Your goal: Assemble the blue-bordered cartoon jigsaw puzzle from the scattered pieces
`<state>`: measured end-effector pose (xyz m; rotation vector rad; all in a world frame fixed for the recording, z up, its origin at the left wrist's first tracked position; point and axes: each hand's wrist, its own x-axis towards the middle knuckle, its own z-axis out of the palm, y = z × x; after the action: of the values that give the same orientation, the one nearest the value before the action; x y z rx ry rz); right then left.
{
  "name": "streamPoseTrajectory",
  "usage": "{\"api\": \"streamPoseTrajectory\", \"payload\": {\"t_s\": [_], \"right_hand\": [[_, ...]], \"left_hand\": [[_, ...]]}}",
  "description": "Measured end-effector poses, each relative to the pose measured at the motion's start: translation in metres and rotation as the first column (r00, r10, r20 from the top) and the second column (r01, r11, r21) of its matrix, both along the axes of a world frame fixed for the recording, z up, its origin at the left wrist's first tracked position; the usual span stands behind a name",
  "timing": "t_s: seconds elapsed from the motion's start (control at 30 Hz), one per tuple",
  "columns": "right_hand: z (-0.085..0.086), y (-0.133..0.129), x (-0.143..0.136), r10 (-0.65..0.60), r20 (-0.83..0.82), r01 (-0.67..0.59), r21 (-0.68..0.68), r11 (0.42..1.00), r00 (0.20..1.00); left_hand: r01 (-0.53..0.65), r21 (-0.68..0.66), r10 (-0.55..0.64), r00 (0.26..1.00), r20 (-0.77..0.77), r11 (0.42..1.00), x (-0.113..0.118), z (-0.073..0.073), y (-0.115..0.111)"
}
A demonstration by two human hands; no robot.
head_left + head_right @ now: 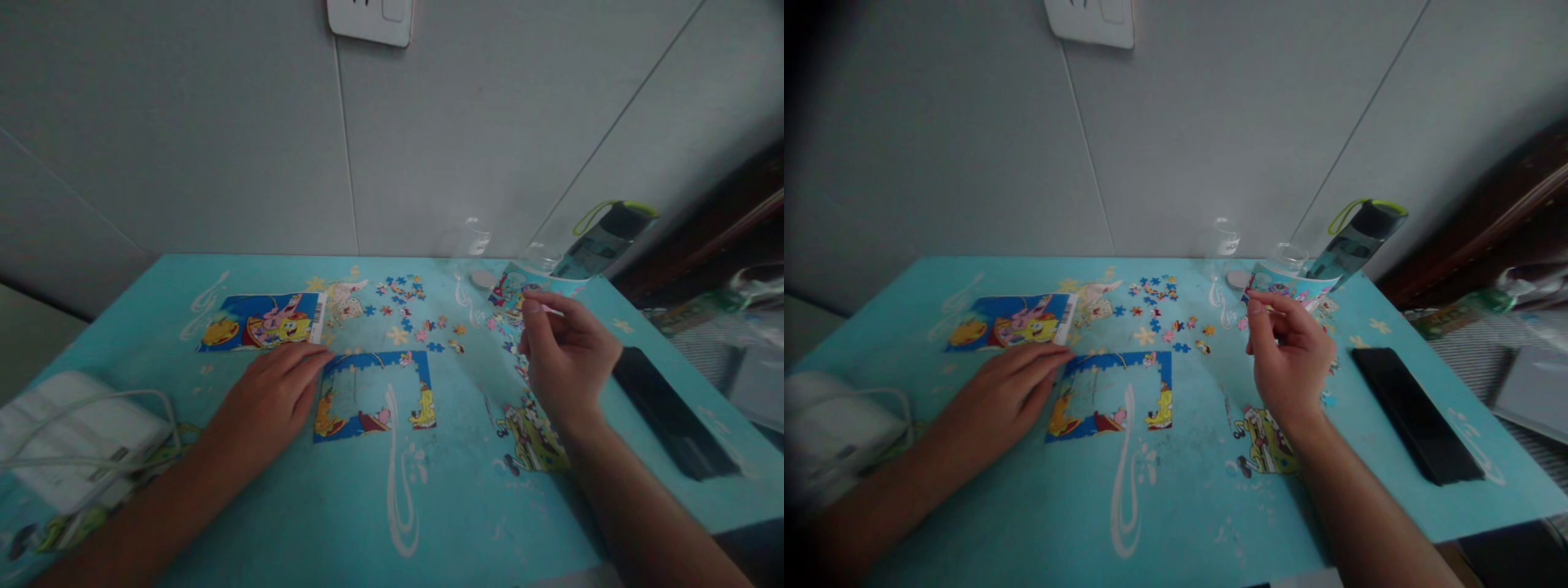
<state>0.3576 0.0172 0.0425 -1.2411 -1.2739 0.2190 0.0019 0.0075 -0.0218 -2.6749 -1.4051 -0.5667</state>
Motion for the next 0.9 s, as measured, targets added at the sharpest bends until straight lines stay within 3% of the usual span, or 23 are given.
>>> {"api": "streamPoseTrajectory", "payload": {"t_s": [0.27, 0.53, 0.67, 0.8, 0.9], "right_hand": [[-0.008, -0.003, 0.000, 0.001, 0.172, 0.010, -0.063, 0.998, 0.985], [-0.013, -0.003, 0.002, 0.013, 0.220, 0.008, -0.097, 0.995, 0.975], [-0.014, -0.003, 0.000, 0.018, 0.269, 0.008, -0.093, 0.996, 0.963], [-0.014, -0.004, 0.000, 0.037, 0.353, -0.006, -0.090, 0.996, 0.935], [-0.016, -0.005, 0.002, 0.172, 0.436, -0.123, -0.139, 0.983, 0.883]], "left_hand": [[-0.010, -0.006, 0.010, 1.000, 0.019, 1.000, 0.001, 0.002, -0.002], [0.015, 0.005, -0.015, 0.998, 0.065, 1.000, 0.008, 0.006, -0.003], [0.119, -0.034, -0.115, 0.987, 0.108, 0.992, 0.015, 0.012, -0.010], [0.315, -0.063, -0.309, 0.947, 0.085, 0.947, 0.024, 0.016, -0.020], [0.399, -0.123, -0.395, 0.917, 0.057, 0.909, 0.029, 0.019, -0.025]]}}
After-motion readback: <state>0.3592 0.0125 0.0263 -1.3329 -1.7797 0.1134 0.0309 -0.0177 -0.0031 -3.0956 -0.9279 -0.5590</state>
